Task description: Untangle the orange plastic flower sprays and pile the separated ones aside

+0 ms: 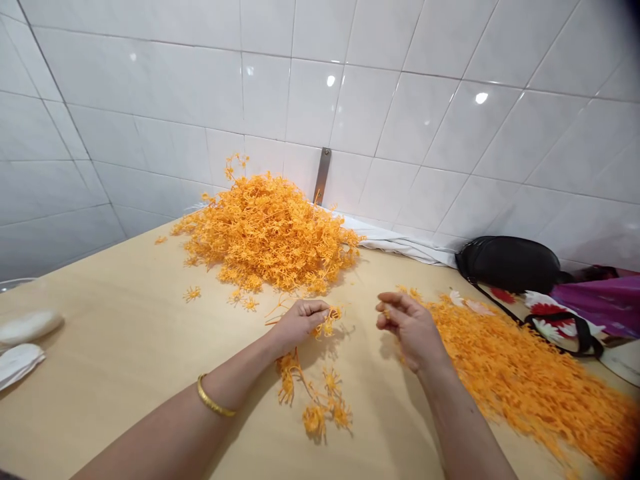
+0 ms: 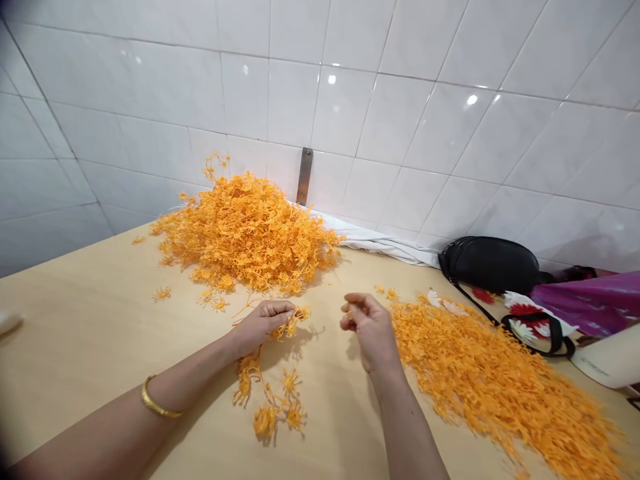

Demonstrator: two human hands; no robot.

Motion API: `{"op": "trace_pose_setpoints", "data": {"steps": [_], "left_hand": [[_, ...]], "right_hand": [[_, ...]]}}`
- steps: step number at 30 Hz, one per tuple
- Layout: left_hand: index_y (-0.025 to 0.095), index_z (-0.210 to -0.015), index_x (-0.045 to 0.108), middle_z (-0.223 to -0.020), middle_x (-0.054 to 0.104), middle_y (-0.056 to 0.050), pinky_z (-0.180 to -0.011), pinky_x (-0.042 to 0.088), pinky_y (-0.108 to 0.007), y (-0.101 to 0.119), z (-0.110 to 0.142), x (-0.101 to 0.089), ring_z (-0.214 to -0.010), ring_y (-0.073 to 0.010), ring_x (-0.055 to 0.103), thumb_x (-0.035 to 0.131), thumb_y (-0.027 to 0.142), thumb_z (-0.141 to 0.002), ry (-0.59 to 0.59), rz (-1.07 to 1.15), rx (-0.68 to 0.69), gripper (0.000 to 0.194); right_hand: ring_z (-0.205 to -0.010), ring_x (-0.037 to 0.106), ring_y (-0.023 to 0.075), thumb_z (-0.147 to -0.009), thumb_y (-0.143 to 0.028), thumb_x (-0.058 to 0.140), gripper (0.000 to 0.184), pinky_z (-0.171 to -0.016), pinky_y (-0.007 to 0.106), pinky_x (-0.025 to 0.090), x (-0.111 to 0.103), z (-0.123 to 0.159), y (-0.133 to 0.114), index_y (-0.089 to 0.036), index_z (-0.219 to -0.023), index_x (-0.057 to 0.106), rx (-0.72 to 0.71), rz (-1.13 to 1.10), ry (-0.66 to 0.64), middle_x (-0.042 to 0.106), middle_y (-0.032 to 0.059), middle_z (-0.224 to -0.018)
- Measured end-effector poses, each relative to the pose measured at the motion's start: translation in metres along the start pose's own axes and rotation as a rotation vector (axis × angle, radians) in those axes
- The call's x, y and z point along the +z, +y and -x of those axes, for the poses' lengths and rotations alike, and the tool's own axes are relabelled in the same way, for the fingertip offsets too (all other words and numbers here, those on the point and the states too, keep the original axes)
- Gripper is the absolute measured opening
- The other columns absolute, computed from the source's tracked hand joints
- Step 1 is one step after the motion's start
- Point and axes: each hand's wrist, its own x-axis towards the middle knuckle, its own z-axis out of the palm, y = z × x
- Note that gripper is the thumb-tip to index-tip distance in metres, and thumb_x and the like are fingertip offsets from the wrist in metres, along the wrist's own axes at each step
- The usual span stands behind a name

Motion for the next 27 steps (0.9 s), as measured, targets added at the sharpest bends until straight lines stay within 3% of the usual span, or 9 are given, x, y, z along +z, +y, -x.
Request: {"op": "trace_pose_setpoints", "data": {"steps": [3, 8, 12, 15, 20, 24, 27], "left_hand": [[0.012, -0.070, 0.058, -0.065, 0.049, 0.000, -0.058, 0.031, -0.021, 0.000, 0.000, 0.000, -0.060, -0.0088, 0.041, 0.054, 0.037, -0.069, -0.002, 0.072, -0.030, 0.025], [0.013, -0.069, 0.057, -0.061, 0.050, 0.001, -0.056, 0.032, -0.021, 0.000, 0.000, 0.000, -0.057, -0.0087, 0.042, 0.054, 0.040, -0.069, -0.049, 0.063, -0.041, 0.028], [0.012, -0.064, 0.055, -0.058, 0.047, 0.002, -0.054, 0.030, -0.021, -0.004, -0.002, 0.001, -0.054, -0.0078, 0.039, 0.052, 0.036, -0.068, -0.099, -0.035, -0.007, 0.025], [0.012, -0.060, 0.051, -0.053, 0.041, 0.003, -0.050, 0.027, -0.020, -0.007, -0.004, 0.000, -0.050, -0.0066, 0.034, 0.050, 0.032, -0.069, -0.092, -0.091, -0.014, 0.022], [0.013, -0.057, 0.050, -0.049, 0.035, 0.005, -0.046, 0.022, -0.020, -0.007, -0.002, 0.000, -0.046, -0.0054, 0.028, 0.049, 0.030, -0.070, -0.118, -0.120, -0.034, 0.022], [0.013, -0.056, 0.051, -0.049, 0.037, 0.004, -0.045, 0.021, -0.020, -0.003, -0.002, 0.003, -0.046, -0.0054, 0.029, 0.051, 0.030, -0.068, -0.149, -0.094, -0.042, 0.021], [0.013, -0.056, 0.053, -0.050, 0.041, 0.003, -0.046, 0.023, -0.020, 0.001, -0.002, 0.006, -0.047, -0.0061, 0.032, 0.053, 0.030, -0.065, -0.131, -0.030, -0.075, 0.019]], "right_hand": [[-0.045, 0.044, 0.0058, -0.059, -0.030, 0.062, 0.024, -0.047, 0.021, 0.034, 0.016, 0.010, 0.005, -0.016, -0.077, 0.056, 0.138, 0.060, -0.278, 0.047, -0.0046, -0.057], [-0.038, 0.032, 0.0044, -0.065, -0.041, 0.061, 0.033, -0.040, 0.019, 0.026, 0.030, 0.013, 0.020, -0.020, -0.088, 0.051, 0.168, 0.085, -0.339, 0.035, -0.0093, -0.050], [-0.041, 0.029, 0.0035, -0.066, -0.042, 0.060, 0.031, -0.041, 0.019, 0.023, 0.041, 0.013, 0.028, -0.019, -0.086, 0.053, 0.078, 0.064, -0.433, 0.040, -0.0072, -0.056], [-0.042, 0.029, 0.0050, -0.067, -0.043, 0.058, 0.028, -0.041, 0.020, 0.022, 0.043, 0.011, 0.029, -0.016, -0.070, 0.052, 0.034, 0.170, -0.405, 0.040, -0.0059, -0.053], [-0.045, 0.027, 0.0067, -0.067, -0.037, 0.057, 0.029, -0.043, 0.021, 0.019, 0.025, 0.007, 0.017, -0.017, -0.052, 0.043, -0.124, 0.538, -0.344, 0.032, -0.0063, -0.047], [-0.048, 0.032, 0.0088, -0.071, -0.034, 0.051, 0.027, -0.046, 0.022, 0.023, 0.019, 0.003, 0.011, -0.018, -0.052, 0.042, -0.273, 0.749, -0.273, 0.037, -0.0050, -0.048], [-0.047, 0.032, 0.0089, -0.072, -0.035, 0.050, 0.027, -0.046, 0.022, 0.023, 0.024, 0.001, 0.012, -0.018, -0.052, 0.043, -0.322, 0.772, -0.210, 0.037, -0.0051, -0.047]]}}
